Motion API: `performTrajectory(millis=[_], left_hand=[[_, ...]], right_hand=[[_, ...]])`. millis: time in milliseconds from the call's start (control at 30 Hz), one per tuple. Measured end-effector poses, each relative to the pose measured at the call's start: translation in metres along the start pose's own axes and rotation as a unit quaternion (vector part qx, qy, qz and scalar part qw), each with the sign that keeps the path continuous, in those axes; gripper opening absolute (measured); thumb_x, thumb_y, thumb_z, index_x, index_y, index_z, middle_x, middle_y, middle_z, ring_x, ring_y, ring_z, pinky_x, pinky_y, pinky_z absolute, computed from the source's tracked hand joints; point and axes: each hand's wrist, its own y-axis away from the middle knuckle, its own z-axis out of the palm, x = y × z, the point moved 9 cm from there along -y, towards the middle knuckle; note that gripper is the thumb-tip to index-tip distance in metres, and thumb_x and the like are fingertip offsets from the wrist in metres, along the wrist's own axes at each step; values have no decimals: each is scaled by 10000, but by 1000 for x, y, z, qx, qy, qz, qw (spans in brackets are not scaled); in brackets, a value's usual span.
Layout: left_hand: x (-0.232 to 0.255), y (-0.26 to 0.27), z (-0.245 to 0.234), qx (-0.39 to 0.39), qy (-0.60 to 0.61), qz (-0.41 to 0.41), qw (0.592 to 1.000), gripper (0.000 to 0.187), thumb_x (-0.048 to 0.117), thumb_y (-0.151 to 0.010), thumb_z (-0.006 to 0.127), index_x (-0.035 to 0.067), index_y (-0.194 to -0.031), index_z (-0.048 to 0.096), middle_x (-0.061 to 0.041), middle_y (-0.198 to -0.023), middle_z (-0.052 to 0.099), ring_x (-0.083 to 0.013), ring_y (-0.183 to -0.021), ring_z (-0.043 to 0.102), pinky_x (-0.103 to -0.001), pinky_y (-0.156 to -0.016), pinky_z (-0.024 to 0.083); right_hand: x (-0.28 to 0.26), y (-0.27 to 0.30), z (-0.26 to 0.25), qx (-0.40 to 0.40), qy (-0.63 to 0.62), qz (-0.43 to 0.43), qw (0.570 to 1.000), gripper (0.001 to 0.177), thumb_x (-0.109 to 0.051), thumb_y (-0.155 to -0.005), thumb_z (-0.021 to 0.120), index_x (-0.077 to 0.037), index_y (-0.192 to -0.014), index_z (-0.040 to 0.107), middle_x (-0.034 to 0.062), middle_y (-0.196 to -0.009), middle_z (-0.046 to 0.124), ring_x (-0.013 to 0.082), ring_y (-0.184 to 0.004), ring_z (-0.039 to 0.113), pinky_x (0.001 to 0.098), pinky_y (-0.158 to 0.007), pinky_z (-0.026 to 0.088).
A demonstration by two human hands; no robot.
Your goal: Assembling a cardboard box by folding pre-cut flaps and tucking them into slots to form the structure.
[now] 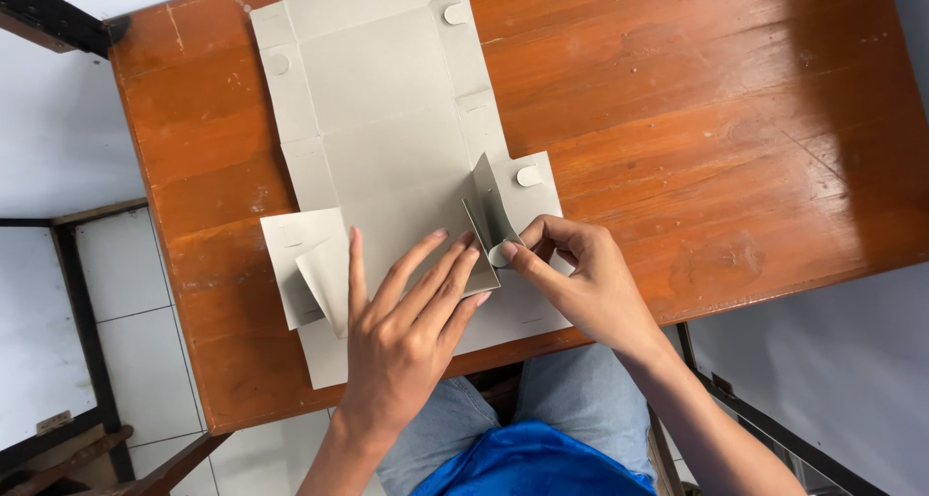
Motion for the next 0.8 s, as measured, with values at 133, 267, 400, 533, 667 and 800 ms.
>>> performTrajectory(millis=[133, 267, 400, 533, 667, 800], left_hand=[[0, 0, 3, -5, 16, 14, 1000, 298, 192, -990, 758, 35, -1241, 724, -33, -1213, 768, -211, -1185, 680, -647, -1174, 318], [3, -1, 5, -19, 22, 23, 999, 311, 121, -981, 759, 30, -1272, 700, -24, -1223, 756, -211, -1162, 679, -653, -1175, 324], [6, -2, 4, -18, 15, 36, 999, 295, 103, -990, 753, 19, -1268, 697, -21, -1190, 758, -204, -1148, 678, -643, -1160, 356], [6, -3, 4, -21, 22, 36, 999, 286, 81, -982, 760, 11, -1252, 701, -25, -1135, 760, -203, -1122, 682, -618, -1163, 367], [8, -2, 8, -23, 18, 37, 999, 279, 66, -983, 751, 9, -1252, 702, -32, -1131, 748, -174, -1093, 681, -584, -1159, 394], [9, -4, 10, -26, 17, 40, 999, 239, 35, -992, 723, 6, -1229, 706, -47, -1154, 751, -172, -1094, 689, -523, -1151, 419]], right_hand=[[5, 0, 0, 11, 1, -3, 1000, 257, -234, -961, 700, -139, -727, 654, -84, -689, 615, 40, -671, 465, 220, -666, 393], [8, 2, 0, 19, -13, 0, 1000, 266, -228, -968, 696, -131, -723, 658, -82, -686, 603, 41, -678, 452, 220, -673, 383], [7, 4, -1, 35, -10, -11, 999, 259, -216, -959, 710, -136, -719, 660, -82, -681, 608, 39, -660, 455, 221, -650, 393], [10, 3, 0, 36, -22, -9, 999, 257, -207, -959, 713, -138, -717, 661, -85, -686, 611, 36, -670, 453, 217, -657, 384], [11, 2, 0, 32, -27, -6, 999, 257, -197, -958, 712, -132, -715, 661, -79, -681, 612, 35, -673, 469, 216, -651, 392], [15, 1, -1, 30, -25, 0, 999, 276, -212, -967, 710, -136, -709, 647, -90, -669, 567, 35, -650, 405, 216, -619, 345]])
